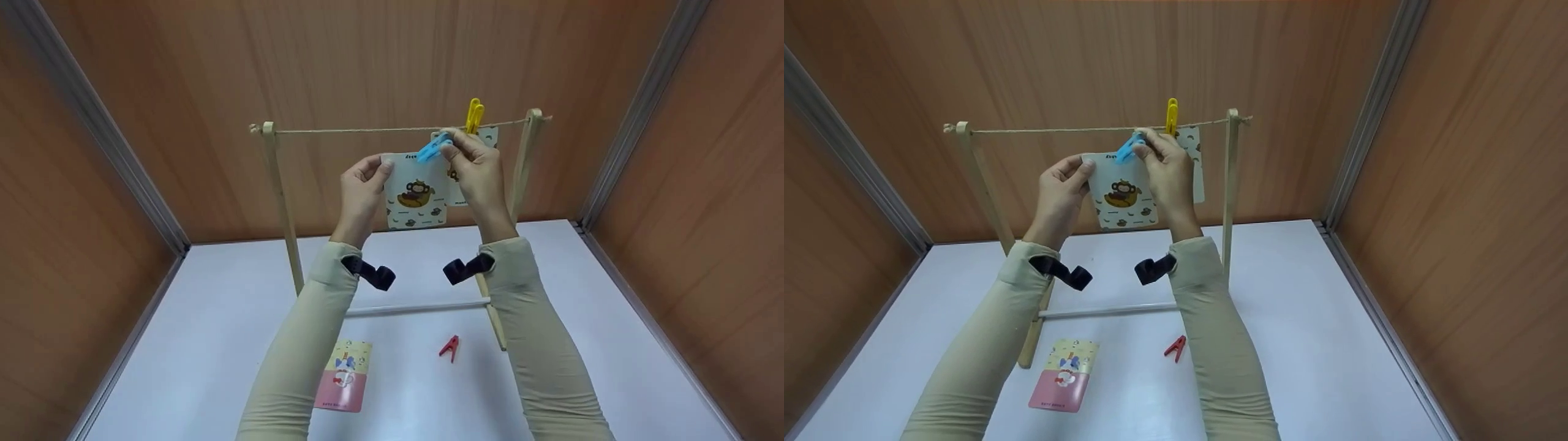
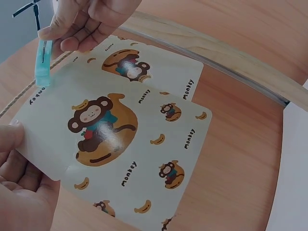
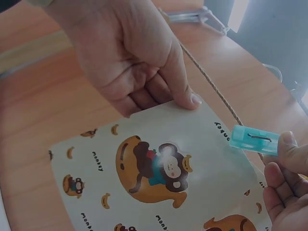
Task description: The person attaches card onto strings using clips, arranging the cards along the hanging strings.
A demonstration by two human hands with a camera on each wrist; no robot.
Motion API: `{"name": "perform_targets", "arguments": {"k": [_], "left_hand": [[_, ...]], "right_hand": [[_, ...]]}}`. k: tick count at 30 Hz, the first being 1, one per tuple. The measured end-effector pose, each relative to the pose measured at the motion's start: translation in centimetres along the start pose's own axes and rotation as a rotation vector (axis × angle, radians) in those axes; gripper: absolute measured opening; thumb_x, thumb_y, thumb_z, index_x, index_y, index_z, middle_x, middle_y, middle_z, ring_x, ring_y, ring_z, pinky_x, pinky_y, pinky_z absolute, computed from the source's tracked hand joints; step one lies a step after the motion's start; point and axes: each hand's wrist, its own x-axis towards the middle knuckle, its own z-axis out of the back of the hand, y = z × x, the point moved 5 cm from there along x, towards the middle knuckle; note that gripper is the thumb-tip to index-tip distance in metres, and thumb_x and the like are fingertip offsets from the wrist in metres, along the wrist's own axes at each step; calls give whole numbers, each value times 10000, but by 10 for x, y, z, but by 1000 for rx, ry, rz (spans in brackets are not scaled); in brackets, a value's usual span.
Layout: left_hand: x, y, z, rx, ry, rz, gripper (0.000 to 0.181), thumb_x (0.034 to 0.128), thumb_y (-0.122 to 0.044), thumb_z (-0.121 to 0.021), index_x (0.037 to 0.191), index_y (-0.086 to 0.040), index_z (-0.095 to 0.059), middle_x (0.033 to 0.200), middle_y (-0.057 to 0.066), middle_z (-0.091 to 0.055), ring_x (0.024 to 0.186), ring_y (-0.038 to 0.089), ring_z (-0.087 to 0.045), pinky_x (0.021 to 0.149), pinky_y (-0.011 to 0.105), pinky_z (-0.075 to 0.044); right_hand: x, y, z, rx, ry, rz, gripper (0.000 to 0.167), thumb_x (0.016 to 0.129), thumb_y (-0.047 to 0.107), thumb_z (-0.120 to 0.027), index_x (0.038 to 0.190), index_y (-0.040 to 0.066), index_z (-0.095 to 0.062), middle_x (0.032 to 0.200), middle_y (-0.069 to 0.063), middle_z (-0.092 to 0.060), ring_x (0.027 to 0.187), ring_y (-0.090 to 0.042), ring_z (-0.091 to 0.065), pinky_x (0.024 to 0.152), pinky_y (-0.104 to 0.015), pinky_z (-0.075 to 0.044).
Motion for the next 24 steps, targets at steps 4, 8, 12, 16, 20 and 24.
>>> {"name": "perform_targets", "arguments": {"k": [4, 8, 12, 16, 20, 24], "left_hand": [[2, -3, -3, -31, -9, -10, 257, 965, -171, -576, 1162, -16, -635, 1089, 125, -675, 943, 184, -626, 833, 279, -485], [4, -9, -5, -14, -19, -8, 263, 969, -174, -571, 1170, -15, -630, 1108, 130, -670, 950, 186, -625, 830, 277, -482], [6, -14, -6, 27, -25, -14, 262, 975, -181, -562, 1177, -29, -631, 1117, 127, -673, 958, 188, -629, 832, 277, -482], [8, -19, -8, 40, -24, -18, 269, 977, -187, -558, 1183, -28, -628, 1114, 127, -670, 952, 187, -627, 827, 278, -484], [9, -21, -10, 42, -30, -8, 275, 974, -199, -565, 1185, -35, -627, 1103, 115, -666, 950, 184, -623, 830, 280, -485], [10, -22, -12, 37, -23, -12, 268, 972, -204, -568, 1178, -43, -628, 1074, 104, -667, 941, 185, -621, 828, 285, -487]], "right_hand": [[2, 4, 0, 0, -12, 2, 328, 914, 202, -601, 1212, 81, -666, 1167, -74, -633, 1041, -114, -567, 924, -246, -497], [5, 7, 0, 14, -22, 1, 333, 914, 179, -601, 1225, 70, -655, 1166, -97, -619, 1066, -138, -566, 947, -245, -487], [6, 11, 0, -1, -37, 4, 344, 909, 183, -607, 1234, 80, -651, 1162, -93, -617, 1087, -135, -568, 952, -237, -484], [8, 16, 1, -20, -53, 7, 338, 907, 199, -608, 1225, 94, -661, 1118, -78, -616, 997, -121, -565, 902, -218, -493], [12, 20, 2, -17, -60, 19, 326, 909, 184, -605, 1214, 86, -666, 1130, -88, -622, 1020, -125, -575, 918, -213, -492], [16, 23, 3, -15, -60, 64, 321, 904, 158, -608, 1198, 44, -668, 1138, -112, -640, 1057, -137, -595, 912, -221, -502]]}}
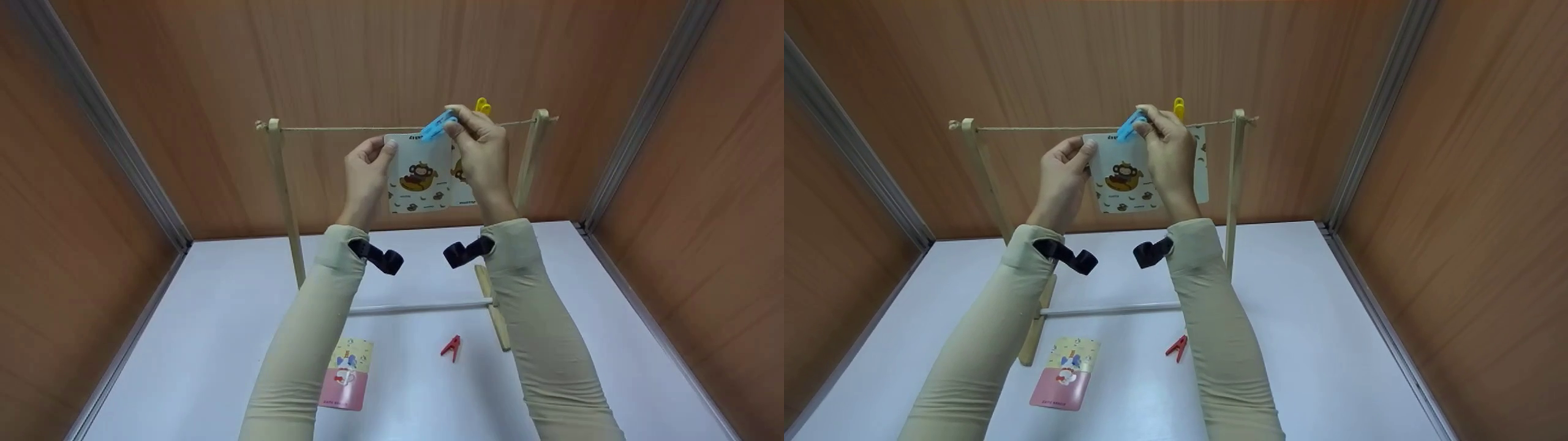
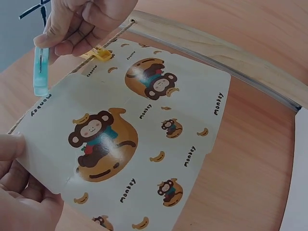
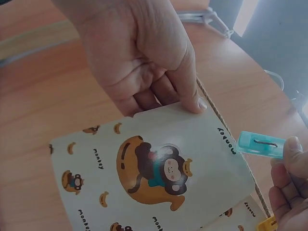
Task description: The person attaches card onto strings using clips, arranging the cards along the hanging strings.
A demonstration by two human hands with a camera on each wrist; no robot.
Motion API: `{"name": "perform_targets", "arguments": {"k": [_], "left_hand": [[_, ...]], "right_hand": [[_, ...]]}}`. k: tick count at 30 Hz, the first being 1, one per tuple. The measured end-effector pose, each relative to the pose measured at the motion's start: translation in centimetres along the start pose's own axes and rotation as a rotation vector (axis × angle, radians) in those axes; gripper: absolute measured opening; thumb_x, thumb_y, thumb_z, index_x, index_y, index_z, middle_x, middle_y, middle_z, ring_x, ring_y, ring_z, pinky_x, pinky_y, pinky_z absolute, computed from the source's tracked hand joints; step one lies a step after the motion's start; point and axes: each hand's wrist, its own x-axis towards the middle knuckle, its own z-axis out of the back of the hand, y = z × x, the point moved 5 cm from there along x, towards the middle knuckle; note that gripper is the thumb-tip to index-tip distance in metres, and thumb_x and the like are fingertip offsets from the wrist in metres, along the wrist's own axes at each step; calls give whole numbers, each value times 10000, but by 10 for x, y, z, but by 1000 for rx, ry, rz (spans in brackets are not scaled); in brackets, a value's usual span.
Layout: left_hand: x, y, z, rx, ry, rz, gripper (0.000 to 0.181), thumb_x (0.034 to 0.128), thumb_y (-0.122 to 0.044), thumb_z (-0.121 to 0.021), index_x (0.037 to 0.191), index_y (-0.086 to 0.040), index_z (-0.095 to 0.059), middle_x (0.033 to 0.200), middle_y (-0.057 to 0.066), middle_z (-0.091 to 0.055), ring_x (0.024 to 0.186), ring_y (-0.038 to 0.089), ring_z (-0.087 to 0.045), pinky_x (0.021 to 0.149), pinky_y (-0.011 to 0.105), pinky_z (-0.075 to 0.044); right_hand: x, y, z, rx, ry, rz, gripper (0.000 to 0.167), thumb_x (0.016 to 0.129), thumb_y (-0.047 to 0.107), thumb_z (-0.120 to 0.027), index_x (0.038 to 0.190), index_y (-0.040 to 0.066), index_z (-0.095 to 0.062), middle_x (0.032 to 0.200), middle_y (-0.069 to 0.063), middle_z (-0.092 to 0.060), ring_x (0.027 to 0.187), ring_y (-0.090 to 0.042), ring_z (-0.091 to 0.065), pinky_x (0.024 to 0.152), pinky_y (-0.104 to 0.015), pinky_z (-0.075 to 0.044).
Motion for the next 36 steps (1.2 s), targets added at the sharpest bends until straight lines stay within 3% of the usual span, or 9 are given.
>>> {"name": "perform_targets", "arguments": {"k": [15, 27, 36], "left_hand": [[1, -1, -4, -20, 25, -22, 256, 985, -198, -546, 1177, -44, -618, 1081, 99, -669, 963, 183, -636, 833, 297, -498], [1, -2, -3, -19, 20, -29, 259, 981, -202, -554, 1175, -47, -624, 1061, 97, -666, 938, 187, -625, 826, 293, -488], [2, 0, -5, -21, 19, -26, 261, 983, -206, -546, 1182, -54, -620, 1087, 97, -667, 964, 182, -625, 837, 289, -485]], "right_hand": [[15, 9, -2, -65, -15, 42, 266, 899, 119, -630, 1144, 41, -698, 1112, -125, -675, 1005, -115, -579, 853, -207, -504], [18, 15, -5, -179, 27, 89, 237, 910, 137, -626, 1121, 76, -717, 1090, -80, -681, 967, -120, -573, 815, -192, -479], [18, 17, -9, -275, 57, 50, 265, 920, 149, -613, 1164, 94, -699, 1129, -81, -680, 988, -149, -603, 849, -226, -495]]}}
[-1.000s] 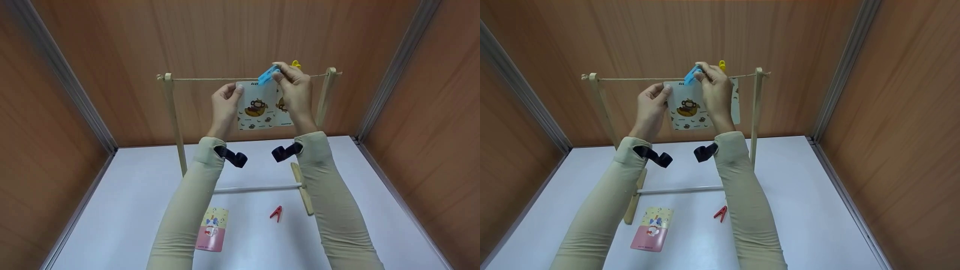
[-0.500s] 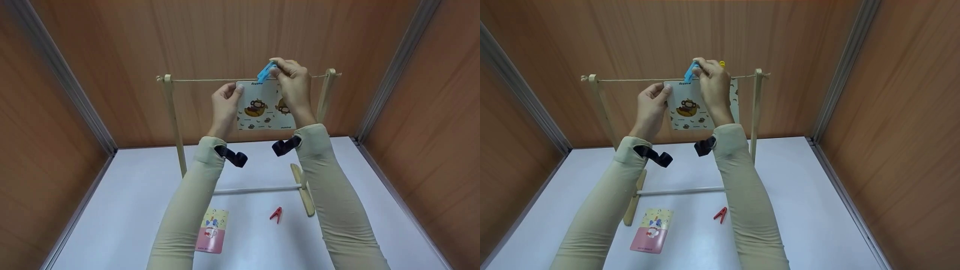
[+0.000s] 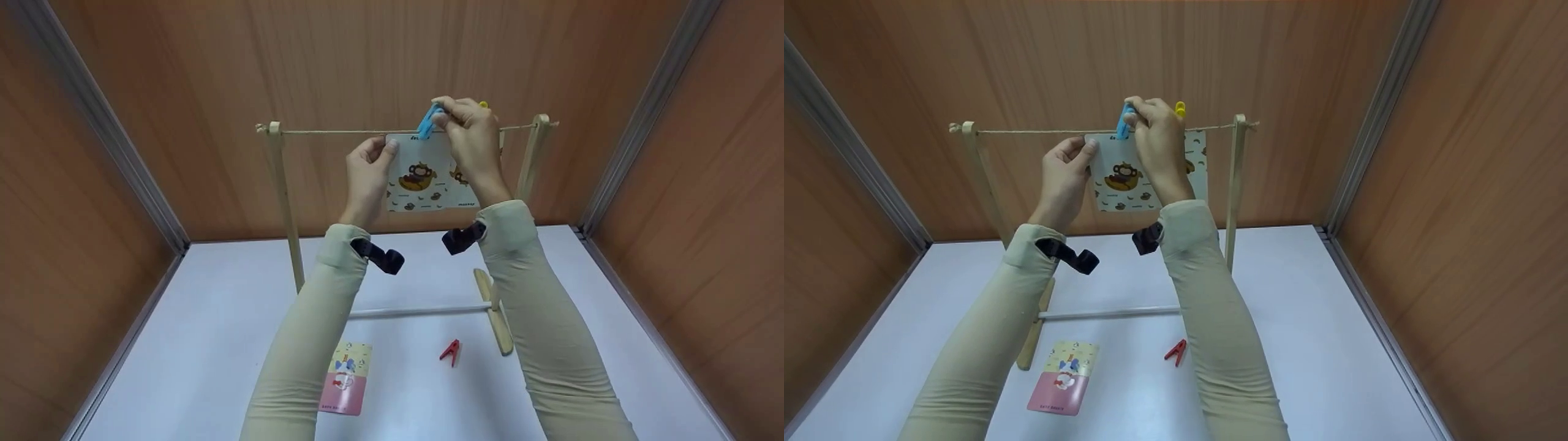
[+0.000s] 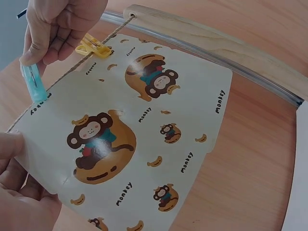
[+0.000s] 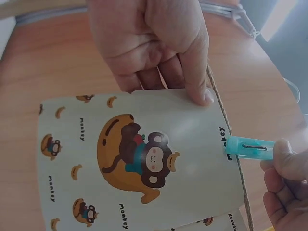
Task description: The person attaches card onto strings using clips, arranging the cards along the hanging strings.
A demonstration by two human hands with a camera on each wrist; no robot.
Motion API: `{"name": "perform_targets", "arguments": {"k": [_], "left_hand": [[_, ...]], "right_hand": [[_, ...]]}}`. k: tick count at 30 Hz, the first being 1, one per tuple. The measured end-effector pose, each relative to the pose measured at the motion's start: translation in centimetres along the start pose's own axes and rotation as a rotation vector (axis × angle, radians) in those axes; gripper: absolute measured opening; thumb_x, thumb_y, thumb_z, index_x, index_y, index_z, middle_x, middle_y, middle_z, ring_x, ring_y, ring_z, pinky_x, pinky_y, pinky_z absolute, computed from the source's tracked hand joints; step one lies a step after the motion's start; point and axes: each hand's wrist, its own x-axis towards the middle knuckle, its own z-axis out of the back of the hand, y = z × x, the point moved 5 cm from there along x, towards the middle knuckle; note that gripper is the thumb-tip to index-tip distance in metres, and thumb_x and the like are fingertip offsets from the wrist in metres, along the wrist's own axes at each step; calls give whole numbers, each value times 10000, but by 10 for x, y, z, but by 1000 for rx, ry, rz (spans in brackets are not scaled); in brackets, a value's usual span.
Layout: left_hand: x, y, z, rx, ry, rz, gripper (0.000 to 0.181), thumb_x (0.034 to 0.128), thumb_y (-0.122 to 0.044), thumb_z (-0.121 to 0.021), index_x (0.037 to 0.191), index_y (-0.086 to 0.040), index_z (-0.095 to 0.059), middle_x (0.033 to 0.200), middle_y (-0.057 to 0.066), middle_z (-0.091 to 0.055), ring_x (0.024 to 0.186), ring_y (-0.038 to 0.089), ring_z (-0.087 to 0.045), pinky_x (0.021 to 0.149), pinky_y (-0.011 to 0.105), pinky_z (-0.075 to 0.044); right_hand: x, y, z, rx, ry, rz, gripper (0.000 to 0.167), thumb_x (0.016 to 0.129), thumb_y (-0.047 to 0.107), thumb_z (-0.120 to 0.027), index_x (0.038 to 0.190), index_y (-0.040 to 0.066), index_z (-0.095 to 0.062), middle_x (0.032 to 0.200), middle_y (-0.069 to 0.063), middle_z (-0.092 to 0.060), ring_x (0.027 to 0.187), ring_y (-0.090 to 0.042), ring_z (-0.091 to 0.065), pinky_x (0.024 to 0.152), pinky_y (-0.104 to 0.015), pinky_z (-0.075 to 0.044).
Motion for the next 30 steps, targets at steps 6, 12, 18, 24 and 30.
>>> {"name": "perform_targets", "arguments": {"k": [6, 12, 18, 24, 30], "left_hand": [[0, -1, -2, -5, 8, -15, 268, 985, -213, -542, 1185, -53, -618, 1085, 96, -670, 978, 180, -635, 853, 292, -491], [-1, 0, -2, -11, 17, -16, 284, 980, -226, -547, 1199, -56, -611, 1092, 95, -662, 986, 186, -626, 880, 308, -481], [0, 4, 0, -6, 13, -4, 285, 981, -241, -548, 1198, -70, -614, 1099, 93, -669, 979, 183, -632, 876, 317, -487], [0, 5, -1, -10, 6, -13, 268, 977, -208, -557, 1186, -53, -620, 1084, 101, -672, 961, 176, -632, 852, 301, -496], [1, 6, -2, -32, 5, -18, 259, 977, -182, -556, 1179, -32, -620, 1068, 105, -673, 952, 167, -636, 835, 282, -495]], "right_hand": [[0, -1, -2, -26, 17, 9, 273, 920, 167, -610, 1166, 90, -696, 1123, -85, -676, 972, -151, -607, 857, -241, -497], [1, -5, -4, -42, 47, 0, 290, 917, 178, -605, 1177, 82, -688, 1143, -91, -661, 1026, -172, -612, 910, -270, -499], [0, -7, -6, -58, 70, 1, 308, 916, 194, -599, 1191, 80, -679, 1145, -95, -655, 1037, -183, -613, 921, -286, -497], [-2, -7, -7, -71, 85, 23, 325, 918, 178, -599, 1217, 62, -660, 1152, -113, -649, 1041, -199, -621, 923, -301, -497], [-3, -9, -9, -80, 108, 15, 346, 935, 167, -579, 1259, 57, -628, 1190, -118, -635, 1076, -207, -607, 962, -304, -484]]}}
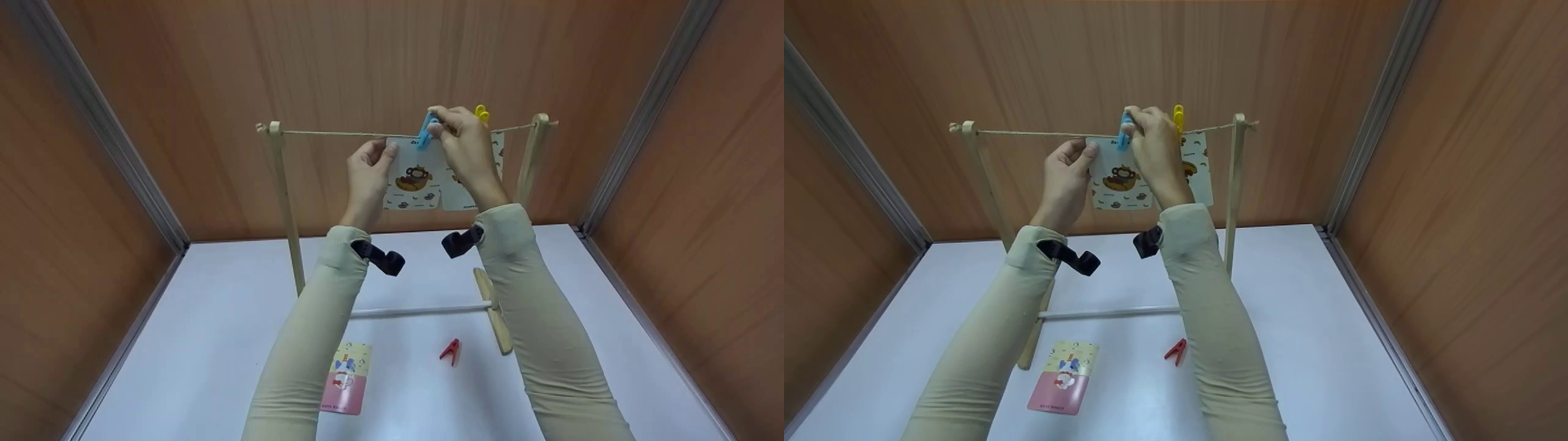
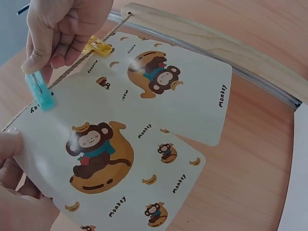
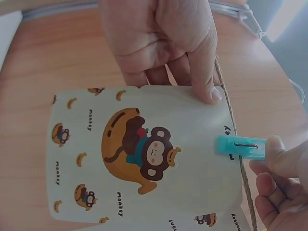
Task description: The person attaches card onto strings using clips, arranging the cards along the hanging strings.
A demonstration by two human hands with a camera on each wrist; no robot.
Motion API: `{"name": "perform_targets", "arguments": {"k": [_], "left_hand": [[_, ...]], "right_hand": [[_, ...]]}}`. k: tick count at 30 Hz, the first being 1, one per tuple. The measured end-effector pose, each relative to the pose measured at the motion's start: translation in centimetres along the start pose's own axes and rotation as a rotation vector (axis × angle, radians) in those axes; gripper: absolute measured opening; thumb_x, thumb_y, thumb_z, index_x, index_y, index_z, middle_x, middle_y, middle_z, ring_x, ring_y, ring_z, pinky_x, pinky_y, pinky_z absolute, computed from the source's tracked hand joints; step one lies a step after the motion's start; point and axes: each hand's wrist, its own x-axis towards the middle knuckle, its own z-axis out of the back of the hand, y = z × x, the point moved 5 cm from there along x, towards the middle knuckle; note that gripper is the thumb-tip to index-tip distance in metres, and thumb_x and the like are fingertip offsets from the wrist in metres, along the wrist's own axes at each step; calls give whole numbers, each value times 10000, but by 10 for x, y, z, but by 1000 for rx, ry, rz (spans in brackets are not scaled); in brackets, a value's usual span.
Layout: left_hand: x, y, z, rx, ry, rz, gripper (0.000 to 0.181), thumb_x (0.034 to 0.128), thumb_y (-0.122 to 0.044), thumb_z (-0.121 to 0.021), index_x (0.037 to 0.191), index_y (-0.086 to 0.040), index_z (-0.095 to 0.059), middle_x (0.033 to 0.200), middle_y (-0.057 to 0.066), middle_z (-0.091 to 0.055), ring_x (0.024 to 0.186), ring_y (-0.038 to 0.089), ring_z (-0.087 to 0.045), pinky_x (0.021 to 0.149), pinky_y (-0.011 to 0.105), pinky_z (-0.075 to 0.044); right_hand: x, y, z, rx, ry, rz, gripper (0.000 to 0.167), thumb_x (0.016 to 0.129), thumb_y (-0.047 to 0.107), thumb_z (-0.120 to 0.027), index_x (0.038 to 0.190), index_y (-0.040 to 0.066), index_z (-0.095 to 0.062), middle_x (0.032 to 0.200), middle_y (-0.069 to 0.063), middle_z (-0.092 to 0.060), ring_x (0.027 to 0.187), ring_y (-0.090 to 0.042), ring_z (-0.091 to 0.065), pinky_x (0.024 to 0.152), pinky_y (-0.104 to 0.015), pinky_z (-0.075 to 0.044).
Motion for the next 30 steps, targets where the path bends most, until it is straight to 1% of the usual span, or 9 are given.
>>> {"name": "perform_targets", "arguments": {"k": [6, 11, 19, 24, 30], "left_hand": [[0, 1, 1, 1, -4, 9, 260, 978, -186, -554, 1187, -47, -622, 1077, 103, -676, 961, 168, -641, 841, 282, -496], [0, 3, 1, 5, -1, 12, 258, 979, -190, -552, 1184, -51, -624, 1074, 100, -678, 956, 168, -640, 838, 288, -497], [-1, 5, 3, 5, 5, 31, 274, 979, -194, -553, 1204, -51, -614, 1097, 101, -668, 987, 171, -634, 858, 286, -498], [-1, 6, 3, 9, 10, 51, 271, 977, -198, -560, 1199, -54, -617, 1095, 100, -672, 973, 174, -637, 830, 284, -503], [-1, 6, 4, 13, 24, 49, 271, 977, -207, -560, 1195, -55, -614, 1096, 104, -675, 970, 182, -636, 835, 293, -497]], "right_hand": [[-1, -1, -2, -1, 17, -3, 342, 944, 161, -575, 1269, 62, -620, 1199, -114, -629, 1077, -198, -601, 976, -297, -479], [-2, 0, -4, -14, 49, -21, 365, 952, 158, -567, 1308, 78, -587, 1230, -109, -614, 1087, -205, -598, 984, -301, -477], [-1, -4, -7, -24, 117, -65, 423, 952, 209, -573, 1364, 126, -524, 1266, -70, -594, 1002, -175, -557, 925, -295, -490], [-2, -3, -7, -21, 114, -35, 427, 952, 216, -572, 1365, 119, -522, 1268, -72, -602, 1042, -185, -581, 933, -294, -490], [-3, -5, -8, -25, 93, -6, 427, 957, 218, -567, 1368, 111, -519, 1257, -83, -615, 1104, -196, -593, 972, -288, -479]]}}
